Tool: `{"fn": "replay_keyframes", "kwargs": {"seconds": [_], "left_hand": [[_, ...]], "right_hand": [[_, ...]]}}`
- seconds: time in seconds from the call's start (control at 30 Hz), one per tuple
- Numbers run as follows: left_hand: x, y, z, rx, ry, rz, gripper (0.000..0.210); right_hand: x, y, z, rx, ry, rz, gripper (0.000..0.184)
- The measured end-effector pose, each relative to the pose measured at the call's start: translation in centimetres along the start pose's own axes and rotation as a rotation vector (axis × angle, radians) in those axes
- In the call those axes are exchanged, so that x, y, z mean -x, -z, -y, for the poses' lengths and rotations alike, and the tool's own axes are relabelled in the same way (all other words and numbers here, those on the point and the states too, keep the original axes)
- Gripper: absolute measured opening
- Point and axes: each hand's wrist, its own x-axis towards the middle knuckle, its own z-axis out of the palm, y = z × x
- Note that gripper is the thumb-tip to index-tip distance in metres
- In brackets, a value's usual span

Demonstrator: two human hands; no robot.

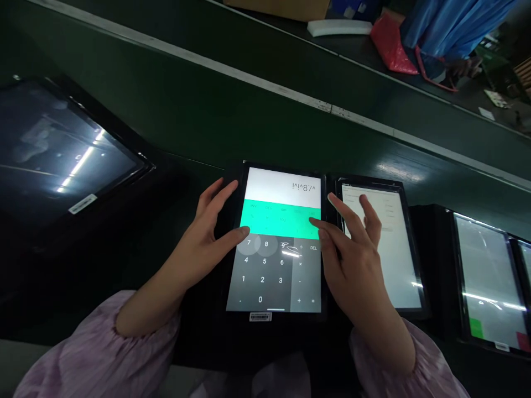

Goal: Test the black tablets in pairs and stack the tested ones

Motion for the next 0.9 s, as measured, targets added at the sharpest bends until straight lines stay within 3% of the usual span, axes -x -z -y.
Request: {"fn": "replay_keyframes", "kwargs": {"seconds": [0.17,0.4,0.6,0.9], "left_hand": [[0.3,-0.3,-0.5,0.042,0.009,-0.044,0.069],[0.5,-0.4,-1.1,0.122,0.049,-0.084,0.055],[0.6,-0.6,-1.1,0.127,0.072,-0.099,0.050],[-1.6,-1.2,0.3,0.149,-0.053,-0.165,0.048]], "right_hand": [[0.0,0.0,0.3,-0.042,0.060,0.065,0.036],[0.2,1.1,-1.0,-0.051,-0.016,-0.048,0.032],[0.6,1.5,-1.8,-0.046,-0.075,-0.045,0.033],[-0.1,1.7,-1.7,-0.063,-0.052,-0.022,0.034]]}}
